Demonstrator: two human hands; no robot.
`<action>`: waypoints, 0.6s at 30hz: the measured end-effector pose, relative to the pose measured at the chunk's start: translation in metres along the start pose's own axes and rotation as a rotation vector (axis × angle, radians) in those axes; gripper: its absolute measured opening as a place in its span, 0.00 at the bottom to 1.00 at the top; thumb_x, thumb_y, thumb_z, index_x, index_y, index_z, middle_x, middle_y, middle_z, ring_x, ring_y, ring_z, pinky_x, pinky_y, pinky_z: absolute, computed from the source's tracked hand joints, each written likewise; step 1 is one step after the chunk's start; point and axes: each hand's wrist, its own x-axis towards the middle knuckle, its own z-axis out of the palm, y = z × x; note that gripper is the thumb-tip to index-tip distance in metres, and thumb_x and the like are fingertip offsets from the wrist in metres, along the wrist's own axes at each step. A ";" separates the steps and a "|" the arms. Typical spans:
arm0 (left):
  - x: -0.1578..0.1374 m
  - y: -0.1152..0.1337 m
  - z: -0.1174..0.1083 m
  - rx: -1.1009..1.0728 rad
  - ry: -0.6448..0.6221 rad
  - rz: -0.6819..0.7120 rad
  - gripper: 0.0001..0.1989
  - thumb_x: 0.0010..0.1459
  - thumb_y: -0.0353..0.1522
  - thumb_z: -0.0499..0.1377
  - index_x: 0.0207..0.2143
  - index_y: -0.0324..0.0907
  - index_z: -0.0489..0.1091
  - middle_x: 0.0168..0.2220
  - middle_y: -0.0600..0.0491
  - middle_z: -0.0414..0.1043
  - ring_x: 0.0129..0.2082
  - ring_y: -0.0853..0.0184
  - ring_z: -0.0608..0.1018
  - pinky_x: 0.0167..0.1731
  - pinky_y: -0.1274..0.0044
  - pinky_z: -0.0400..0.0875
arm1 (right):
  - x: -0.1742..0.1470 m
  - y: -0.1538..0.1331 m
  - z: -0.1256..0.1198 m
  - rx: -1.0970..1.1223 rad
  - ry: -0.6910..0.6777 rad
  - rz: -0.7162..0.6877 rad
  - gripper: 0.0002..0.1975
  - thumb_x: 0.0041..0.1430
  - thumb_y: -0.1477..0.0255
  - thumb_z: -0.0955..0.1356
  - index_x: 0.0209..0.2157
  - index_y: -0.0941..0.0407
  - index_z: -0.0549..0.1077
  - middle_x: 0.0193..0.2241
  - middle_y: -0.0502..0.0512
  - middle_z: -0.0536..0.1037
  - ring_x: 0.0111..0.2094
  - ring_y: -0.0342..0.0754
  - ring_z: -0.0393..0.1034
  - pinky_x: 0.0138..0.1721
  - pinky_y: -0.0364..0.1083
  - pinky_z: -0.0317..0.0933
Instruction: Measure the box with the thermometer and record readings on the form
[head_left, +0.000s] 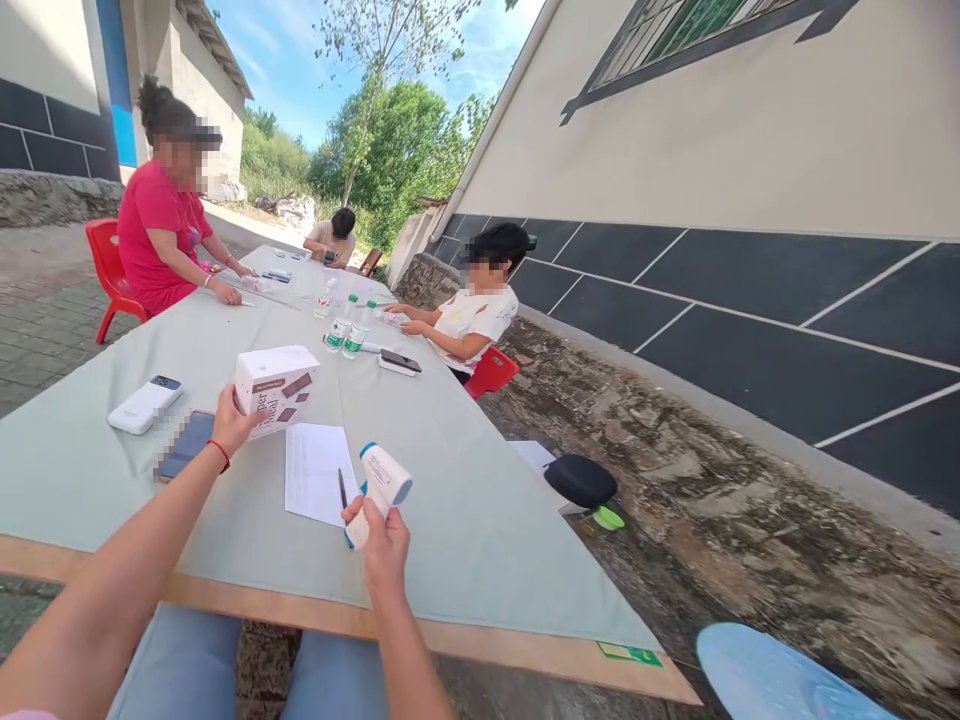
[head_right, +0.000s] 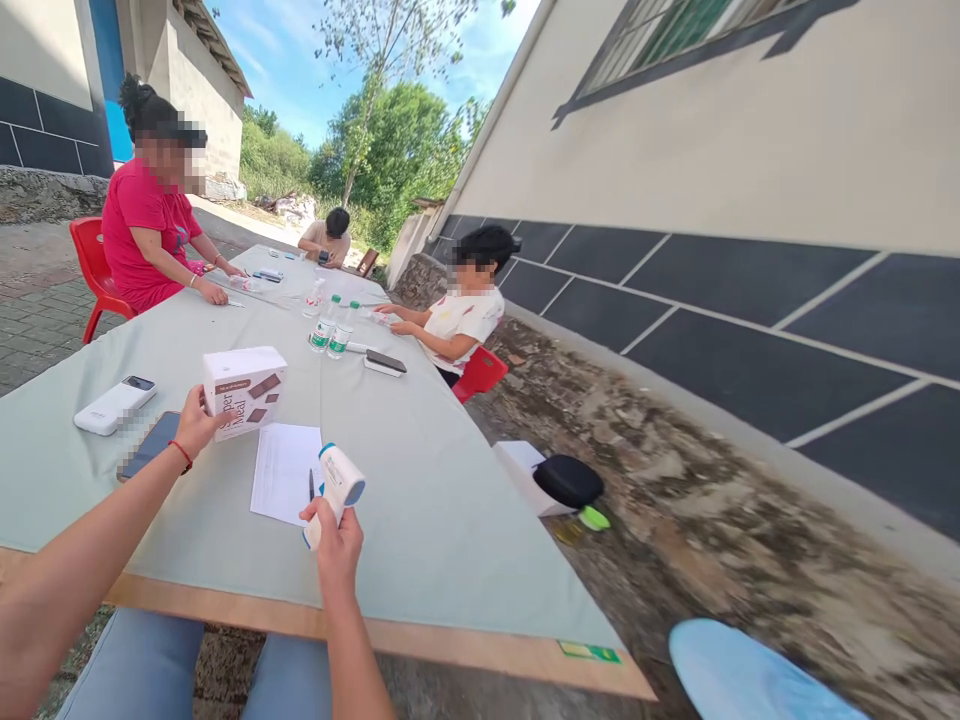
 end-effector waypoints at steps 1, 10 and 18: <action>-0.012 0.006 -0.003 -0.107 0.011 -0.034 0.36 0.39 0.38 0.70 0.50 0.41 0.62 0.49 0.45 0.70 0.49 0.56 0.73 0.47 0.64 0.70 | -0.002 0.000 -0.003 -0.023 -0.008 -0.019 0.18 0.47 0.56 0.69 0.22 0.58 0.72 0.19 0.53 0.75 0.19 0.42 0.62 0.20 0.42 0.55; -0.106 0.020 -0.012 -0.277 -0.255 -0.204 0.31 0.48 0.49 0.65 0.48 0.37 0.69 0.46 0.43 0.75 0.46 0.54 0.77 0.46 0.63 0.71 | -0.041 -0.032 0.010 -0.181 -0.109 -0.105 0.15 0.50 0.58 0.67 0.23 0.56 0.70 0.16 0.48 0.71 0.18 0.43 0.61 0.21 0.42 0.57; -0.122 0.011 -0.016 -0.019 -0.427 -0.026 0.40 0.50 0.47 0.64 0.61 0.42 0.57 0.55 0.45 0.70 0.53 0.54 0.73 0.52 0.65 0.67 | -0.042 -0.023 0.038 -0.346 -0.128 -0.165 0.17 0.55 0.57 0.63 0.34 0.56 0.72 0.19 0.49 0.74 0.22 0.47 0.67 0.27 0.44 0.61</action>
